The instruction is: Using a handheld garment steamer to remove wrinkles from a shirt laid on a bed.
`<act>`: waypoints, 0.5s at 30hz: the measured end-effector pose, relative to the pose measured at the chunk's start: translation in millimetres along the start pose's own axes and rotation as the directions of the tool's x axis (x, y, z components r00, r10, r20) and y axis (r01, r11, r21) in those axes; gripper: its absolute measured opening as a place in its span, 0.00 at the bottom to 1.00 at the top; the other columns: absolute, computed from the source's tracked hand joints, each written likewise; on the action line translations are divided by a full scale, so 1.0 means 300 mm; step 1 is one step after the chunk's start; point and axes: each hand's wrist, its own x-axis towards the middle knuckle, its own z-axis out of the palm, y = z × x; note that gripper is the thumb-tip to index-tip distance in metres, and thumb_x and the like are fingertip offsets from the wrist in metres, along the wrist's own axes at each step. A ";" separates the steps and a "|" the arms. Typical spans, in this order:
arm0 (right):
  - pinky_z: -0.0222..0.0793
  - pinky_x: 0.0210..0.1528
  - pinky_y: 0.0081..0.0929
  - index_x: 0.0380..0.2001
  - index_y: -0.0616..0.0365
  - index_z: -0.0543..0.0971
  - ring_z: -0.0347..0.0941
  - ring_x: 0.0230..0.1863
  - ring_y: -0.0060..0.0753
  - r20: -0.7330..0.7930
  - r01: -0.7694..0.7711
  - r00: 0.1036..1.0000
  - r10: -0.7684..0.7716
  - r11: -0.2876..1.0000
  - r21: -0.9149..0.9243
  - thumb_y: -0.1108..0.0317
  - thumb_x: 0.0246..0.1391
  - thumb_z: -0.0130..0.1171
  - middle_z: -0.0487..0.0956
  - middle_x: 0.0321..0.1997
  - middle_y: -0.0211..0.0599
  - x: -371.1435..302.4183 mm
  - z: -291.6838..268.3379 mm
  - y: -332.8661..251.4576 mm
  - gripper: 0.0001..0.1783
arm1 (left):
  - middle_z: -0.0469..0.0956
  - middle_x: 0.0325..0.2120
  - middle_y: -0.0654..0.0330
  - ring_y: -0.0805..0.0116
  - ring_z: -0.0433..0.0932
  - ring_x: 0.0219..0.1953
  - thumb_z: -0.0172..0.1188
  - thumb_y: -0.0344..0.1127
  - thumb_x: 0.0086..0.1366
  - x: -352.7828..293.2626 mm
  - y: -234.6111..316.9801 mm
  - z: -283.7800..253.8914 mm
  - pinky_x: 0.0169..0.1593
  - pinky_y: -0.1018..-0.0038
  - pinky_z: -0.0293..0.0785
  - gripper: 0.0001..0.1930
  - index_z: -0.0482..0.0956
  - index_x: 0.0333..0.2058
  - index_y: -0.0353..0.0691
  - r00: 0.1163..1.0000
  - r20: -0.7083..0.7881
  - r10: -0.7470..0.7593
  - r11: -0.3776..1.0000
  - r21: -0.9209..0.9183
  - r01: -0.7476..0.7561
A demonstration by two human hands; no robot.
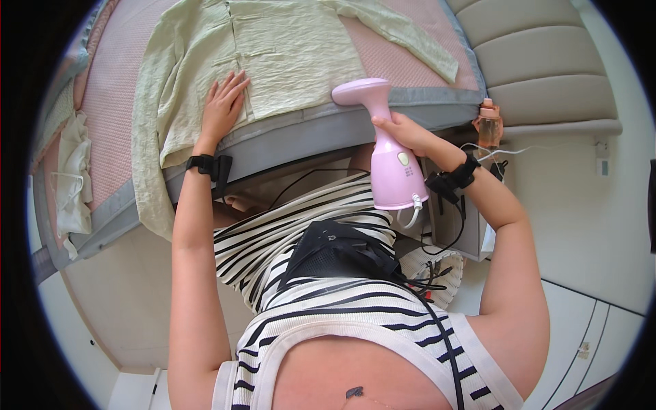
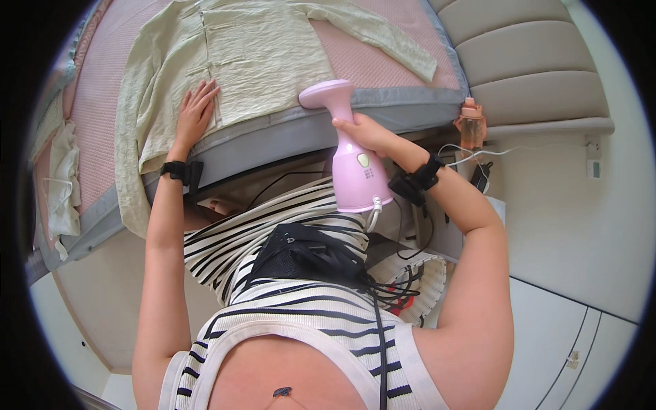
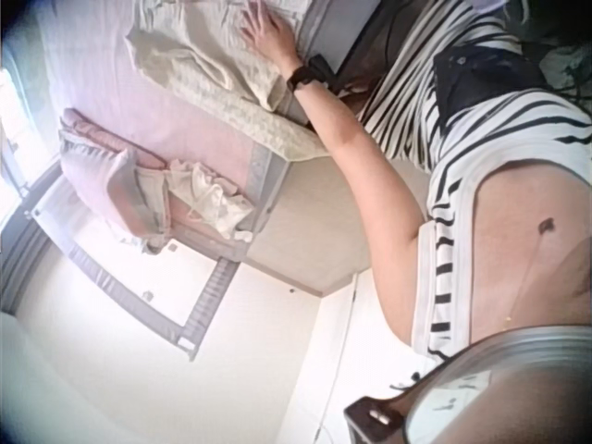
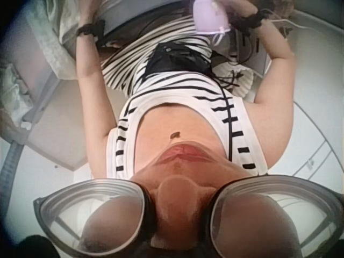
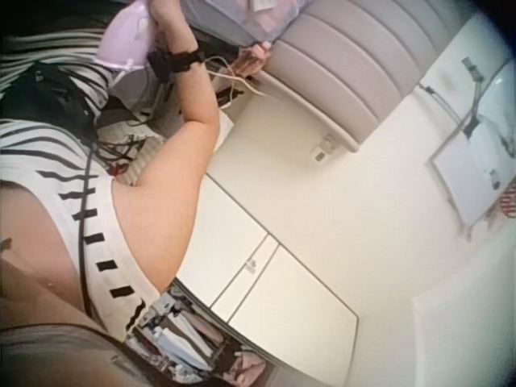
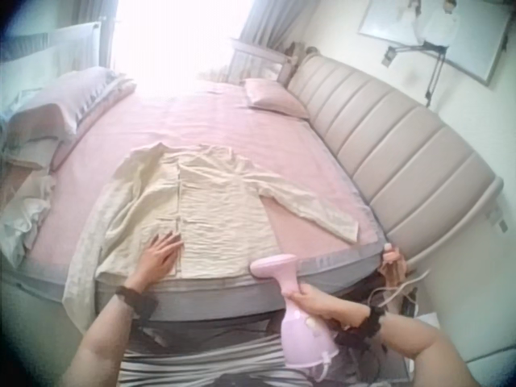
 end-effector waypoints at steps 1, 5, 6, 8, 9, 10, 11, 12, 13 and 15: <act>0.67 0.29 0.21 0.45 0.64 0.65 0.67 0.27 0.19 0.008 -0.037 0.999 0.037 0.998 0.057 0.53 0.56 0.49 0.71 0.31 0.32 -0.003 0.003 -0.005 0.24 | 0.62 0.57 0.69 0.69 0.55 0.62 0.44 0.38 0.65 0.000 -0.002 0.001 0.63 0.65 0.46 0.17 0.69 0.52 0.53 1.000 -0.003 -0.004 1.000 -0.001 0.004; 0.69 0.29 0.22 0.43 0.62 0.65 0.69 0.26 0.21 0.011 -0.013 1.000 0.012 0.997 0.077 0.53 0.57 0.49 0.72 0.30 0.34 -0.007 0.004 -0.001 0.22 | 0.61 0.58 0.69 0.70 0.54 0.62 0.43 0.41 0.65 0.000 0.000 0.004 0.64 0.65 0.44 0.18 0.68 0.53 0.53 1.000 0.016 -0.017 1.000 -0.010 0.017; 0.70 0.29 0.23 0.42 0.61 0.65 0.70 0.27 0.23 0.036 -0.020 0.999 0.017 0.995 0.094 0.53 0.57 0.48 0.73 0.29 0.35 -0.016 0.007 -0.017 0.21 | 0.61 0.58 0.69 0.70 0.54 0.62 0.43 0.43 0.65 0.000 0.002 0.001 0.64 0.65 0.43 0.18 0.68 0.53 0.54 0.999 0.027 -0.017 1.000 -0.013 0.018; 0.71 0.29 0.23 0.41 0.61 0.64 0.72 0.27 0.24 0.062 -0.027 0.998 0.021 0.994 0.109 0.53 0.58 0.48 0.74 0.29 0.36 -0.024 0.011 -0.034 0.20 | 0.61 0.58 0.68 0.70 0.54 0.62 0.43 0.44 0.65 -0.001 0.002 -0.001 0.64 0.65 0.43 0.19 0.67 0.53 0.54 0.999 0.033 -0.023 1.000 -0.015 0.024; 0.72 0.29 0.24 0.41 0.60 0.64 0.73 0.27 0.25 0.067 -0.027 0.998 0.019 0.992 0.121 0.53 0.58 0.47 0.74 0.28 0.37 -0.026 0.013 -0.038 0.20 | 0.60 0.58 0.68 0.70 0.53 0.62 0.43 0.46 0.65 0.000 0.002 -0.001 0.64 0.65 0.42 0.19 0.67 0.54 0.54 0.999 0.040 -0.025 0.999 -0.018 0.026; 0.72 0.29 0.24 0.41 0.60 0.64 0.74 0.27 0.26 0.073 -0.026 0.997 0.016 0.991 0.133 0.53 0.58 0.47 0.75 0.28 0.39 -0.027 0.013 -0.041 0.19 | 0.60 0.58 0.68 0.70 0.53 0.62 0.43 0.46 0.65 0.001 0.002 -0.001 0.64 0.65 0.42 0.19 0.67 0.54 0.54 0.999 0.039 -0.026 0.999 -0.019 0.027; 0.72 0.29 0.24 0.41 0.60 0.64 0.74 0.27 0.26 0.073 -0.025 0.997 0.016 0.991 0.133 0.53 0.58 0.47 0.75 0.28 0.39 -0.025 0.014 -0.043 0.19 | 0.60 0.58 0.68 0.70 0.53 0.62 0.43 0.46 0.65 0.001 0.002 -0.001 0.64 0.65 0.42 0.19 0.67 0.54 0.54 0.999 0.042 -0.024 1.000 -0.011 0.025; 0.72 0.28 0.24 0.41 0.60 0.63 0.74 0.26 0.26 0.072 -0.030 0.997 0.021 0.991 0.133 0.53 0.58 0.47 0.75 0.27 0.39 -0.023 0.013 -0.045 0.20 | 0.60 0.58 0.68 0.70 0.53 0.62 0.44 0.47 0.64 0.001 0.001 -0.001 0.64 0.65 0.43 0.20 0.67 0.54 0.54 0.999 0.045 -0.023 1.000 -0.004 0.023; 0.72 0.28 0.24 0.41 0.60 0.63 0.74 0.25 0.26 0.070 -0.035 0.997 0.026 0.991 0.133 0.53 0.58 0.46 0.75 0.27 0.39 -0.021 0.013 -0.047 0.20 | 0.60 0.58 0.68 0.70 0.53 0.62 0.44 0.47 0.64 0.002 0.002 0.000 0.64 0.65 0.43 0.20 0.67 0.54 0.54 0.999 0.044 -0.022 1.000 -0.004 0.022; 0.72 0.27 0.24 0.41 0.60 0.64 0.74 0.25 0.26 0.073 -0.039 0.997 0.029 0.990 0.139 0.52 0.58 0.46 0.75 0.26 0.38 -0.017 0.014 -0.049 0.20 | 0.60 0.58 0.68 0.69 0.53 0.62 0.45 0.47 0.64 0.002 0.000 0.001 0.64 0.65 0.43 0.20 0.67 0.54 0.54 0.999 0.045 -0.018 1.000 0.005 0.018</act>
